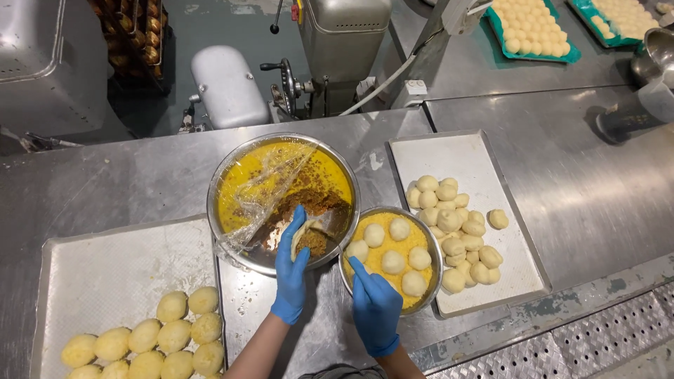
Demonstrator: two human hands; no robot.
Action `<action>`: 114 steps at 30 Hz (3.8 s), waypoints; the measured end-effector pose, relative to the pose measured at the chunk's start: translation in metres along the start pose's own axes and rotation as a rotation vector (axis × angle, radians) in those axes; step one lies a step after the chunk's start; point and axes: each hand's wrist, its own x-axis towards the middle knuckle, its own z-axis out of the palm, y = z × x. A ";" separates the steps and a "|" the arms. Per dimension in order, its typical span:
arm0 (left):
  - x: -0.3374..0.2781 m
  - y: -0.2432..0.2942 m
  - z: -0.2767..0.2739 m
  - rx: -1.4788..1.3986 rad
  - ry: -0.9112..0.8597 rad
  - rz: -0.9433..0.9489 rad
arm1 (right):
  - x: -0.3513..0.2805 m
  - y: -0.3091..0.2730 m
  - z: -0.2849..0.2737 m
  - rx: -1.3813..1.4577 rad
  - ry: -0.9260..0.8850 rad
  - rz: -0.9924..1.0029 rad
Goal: Fill dough balls with a meat-based filling and coat them in a yellow crumb mixture.
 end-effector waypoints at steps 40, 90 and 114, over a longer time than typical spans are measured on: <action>0.004 0.034 -0.041 -0.521 0.160 -0.448 | 0.117 0.075 0.082 -0.543 -0.024 -0.312; -0.064 0.047 0.087 0.333 -0.841 -0.322 | -0.084 0.081 -0.066 0.597 0.059 0.460; -0.062 -0.052 0.071 0.009 -0.866 -1.232 | -0.103 0.076 -0.080 0.293 0.005 0.295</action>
